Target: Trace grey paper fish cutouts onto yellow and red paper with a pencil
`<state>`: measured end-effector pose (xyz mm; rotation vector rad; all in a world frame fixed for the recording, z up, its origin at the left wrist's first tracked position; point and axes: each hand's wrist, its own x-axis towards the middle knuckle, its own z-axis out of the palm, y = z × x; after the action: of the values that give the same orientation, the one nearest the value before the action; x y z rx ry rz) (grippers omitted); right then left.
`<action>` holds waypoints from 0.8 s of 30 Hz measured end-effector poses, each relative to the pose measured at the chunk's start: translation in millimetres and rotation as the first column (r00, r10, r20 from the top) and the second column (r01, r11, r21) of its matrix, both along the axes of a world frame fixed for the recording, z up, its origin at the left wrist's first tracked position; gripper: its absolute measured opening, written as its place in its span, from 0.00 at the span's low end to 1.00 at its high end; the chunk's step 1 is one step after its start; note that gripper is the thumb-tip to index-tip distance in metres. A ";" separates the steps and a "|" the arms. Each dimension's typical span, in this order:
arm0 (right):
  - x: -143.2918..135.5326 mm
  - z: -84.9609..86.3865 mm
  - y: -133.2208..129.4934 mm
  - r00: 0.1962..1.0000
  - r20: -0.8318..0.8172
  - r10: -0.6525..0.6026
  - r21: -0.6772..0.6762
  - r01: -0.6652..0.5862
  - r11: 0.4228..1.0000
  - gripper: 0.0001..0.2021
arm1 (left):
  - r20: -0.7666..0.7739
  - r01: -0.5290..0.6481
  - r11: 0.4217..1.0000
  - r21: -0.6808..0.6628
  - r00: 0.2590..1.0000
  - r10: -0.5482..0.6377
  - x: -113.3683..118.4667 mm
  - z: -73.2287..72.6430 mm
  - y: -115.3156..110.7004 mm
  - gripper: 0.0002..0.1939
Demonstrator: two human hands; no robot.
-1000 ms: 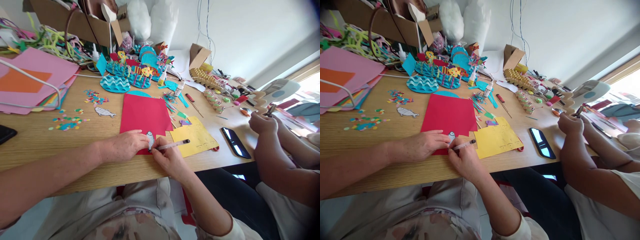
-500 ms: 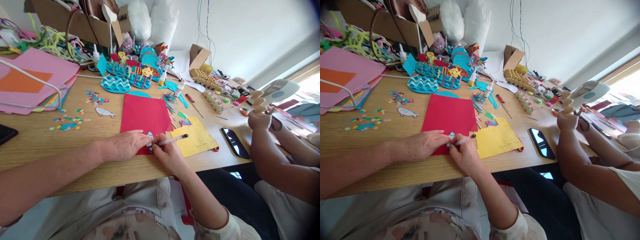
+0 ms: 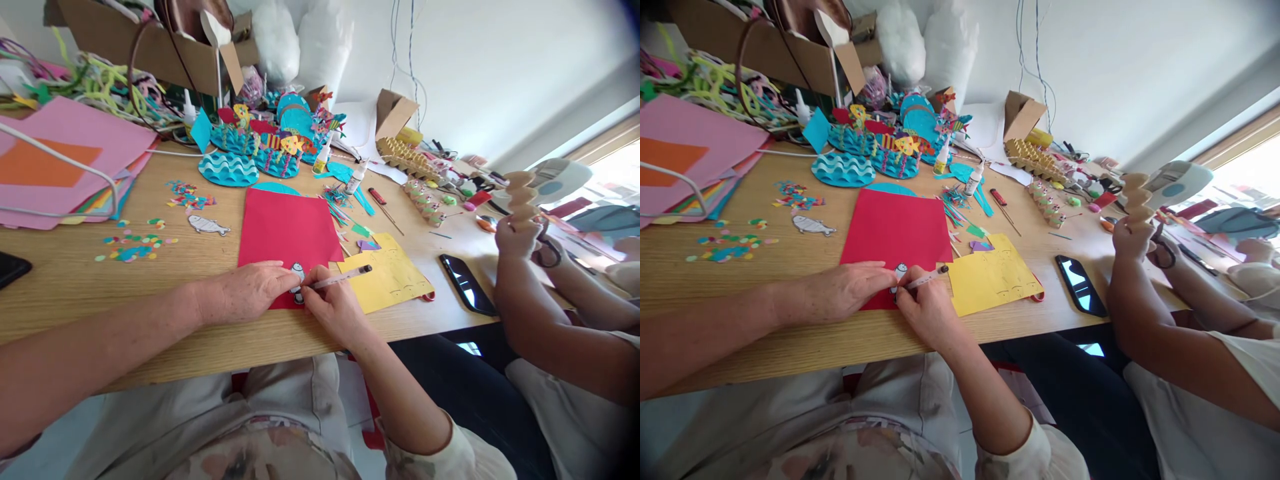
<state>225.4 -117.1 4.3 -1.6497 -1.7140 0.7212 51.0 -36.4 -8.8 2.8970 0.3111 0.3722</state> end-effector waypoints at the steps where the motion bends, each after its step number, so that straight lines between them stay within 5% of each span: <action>1: 0.0 0.2 0.0 1.000 -0.001 0.001 -0.001 -0.001 1.000 0.05 | 0.004 0.004 1.000 0.001 1.000 -0.004 0.0 -0.4 0.2 0.17; 24: 0.8 1.4 -1.8 0.999 -0.037 0.014 0.040 -0.013 0.999 0.05 | -0.020 -0.026 1.000 -0.004 0.999 0.026 0.5 3.3 -0.7 0.15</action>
<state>226.2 -118.9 5.7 -1.5894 -1.7040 0.7157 51.5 -37.0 -5.6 2.8970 0.3528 0.3467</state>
